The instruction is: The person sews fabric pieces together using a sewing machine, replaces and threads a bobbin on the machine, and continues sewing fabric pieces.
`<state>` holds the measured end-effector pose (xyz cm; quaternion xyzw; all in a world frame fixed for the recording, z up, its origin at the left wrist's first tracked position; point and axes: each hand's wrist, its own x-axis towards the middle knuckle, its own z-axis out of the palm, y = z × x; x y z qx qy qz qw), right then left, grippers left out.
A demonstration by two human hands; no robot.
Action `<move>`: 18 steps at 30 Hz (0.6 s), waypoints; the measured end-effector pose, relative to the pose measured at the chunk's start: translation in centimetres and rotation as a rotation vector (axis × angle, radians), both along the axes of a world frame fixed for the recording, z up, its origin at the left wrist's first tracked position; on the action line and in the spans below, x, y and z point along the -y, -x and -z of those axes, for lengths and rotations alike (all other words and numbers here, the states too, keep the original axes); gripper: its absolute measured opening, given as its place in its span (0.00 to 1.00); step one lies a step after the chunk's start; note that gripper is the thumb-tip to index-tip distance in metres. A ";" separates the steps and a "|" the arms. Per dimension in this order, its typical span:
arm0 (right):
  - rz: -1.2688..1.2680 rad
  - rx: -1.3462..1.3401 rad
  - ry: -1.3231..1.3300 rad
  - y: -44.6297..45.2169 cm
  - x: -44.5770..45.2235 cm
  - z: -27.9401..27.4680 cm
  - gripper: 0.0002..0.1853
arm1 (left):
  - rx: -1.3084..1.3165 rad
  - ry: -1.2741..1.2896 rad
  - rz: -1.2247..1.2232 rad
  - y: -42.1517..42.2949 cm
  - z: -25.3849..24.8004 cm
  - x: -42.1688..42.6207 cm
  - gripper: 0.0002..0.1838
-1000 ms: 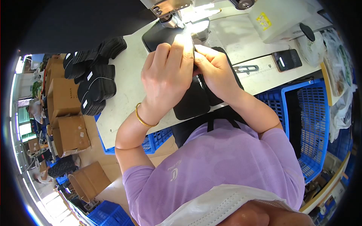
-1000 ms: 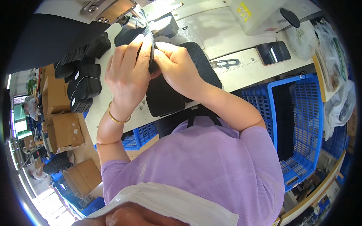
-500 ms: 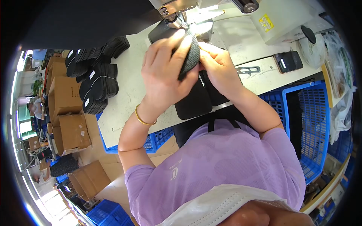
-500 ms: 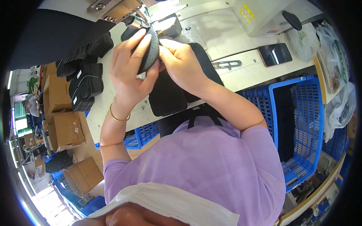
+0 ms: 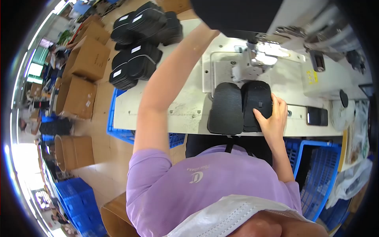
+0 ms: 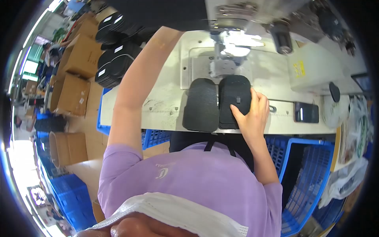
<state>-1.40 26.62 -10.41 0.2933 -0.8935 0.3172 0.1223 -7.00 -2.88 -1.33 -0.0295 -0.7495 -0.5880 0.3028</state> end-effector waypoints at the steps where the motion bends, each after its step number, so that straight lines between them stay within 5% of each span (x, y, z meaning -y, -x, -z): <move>1: 0.010 0.005 -0.002 -0.1 0.2 0.2 0.41 | -0.082 0.159 -0.045 1.0 0.5 0.5 0.10; 3: 0.010 -0.055 0.023 -0.3 0.5 0.4 0.40 | -0.245 0.480 -0.123 2.8 1.2 1.2 0.11; 6: 0.011 -0.179 0.046 -0.7 0.6 -0.1 0.39 | 0.192 0.734 -0.359 -2.7 1.5 -2.3 0.23; 7: 0.013 -0.225 0.054 -0.8 0.7 -0.3 0.38 | 0.067 0.753 -0.308 -6.0 2.9 -3.2 0.32; 8: -0.008 -0.237 0.100 -0.9 0.6 0.0 0.37 | 0.402 0.653 -0.208 -9.6 2.5 -4.9 0.42; 9: -0.022 -0.226 0.101 -0.7 0.5 0.5 0.37 | 0.342 0.762 -0.224 -12.2 5.3 -5.2 0.48; 10: -0.038 -0.210 0.099 -0.5 0.4 1.1 0.37 | 0.478 0.665 -0.092 -14.5 6.1 -5.6 0.49; 13: -0.051 -0.173 0.124 -0.2 0.5 1.5 0.33 | 0.367 0.719 -0.203 -16.7 6.4 -7.3 0.47; 17: -0.043 -0.107 0.245 0.5 -0.1 1.5 0.28 | -0.011 1.058 -0.348 -16.9 6.5 -8.4 0.40; 18: -0.032 -0.031 0.401 0.7 -0.3 1.5 0.27 | 0.076 0.826 -0.320 -16.8 6.3 -8.6 0.38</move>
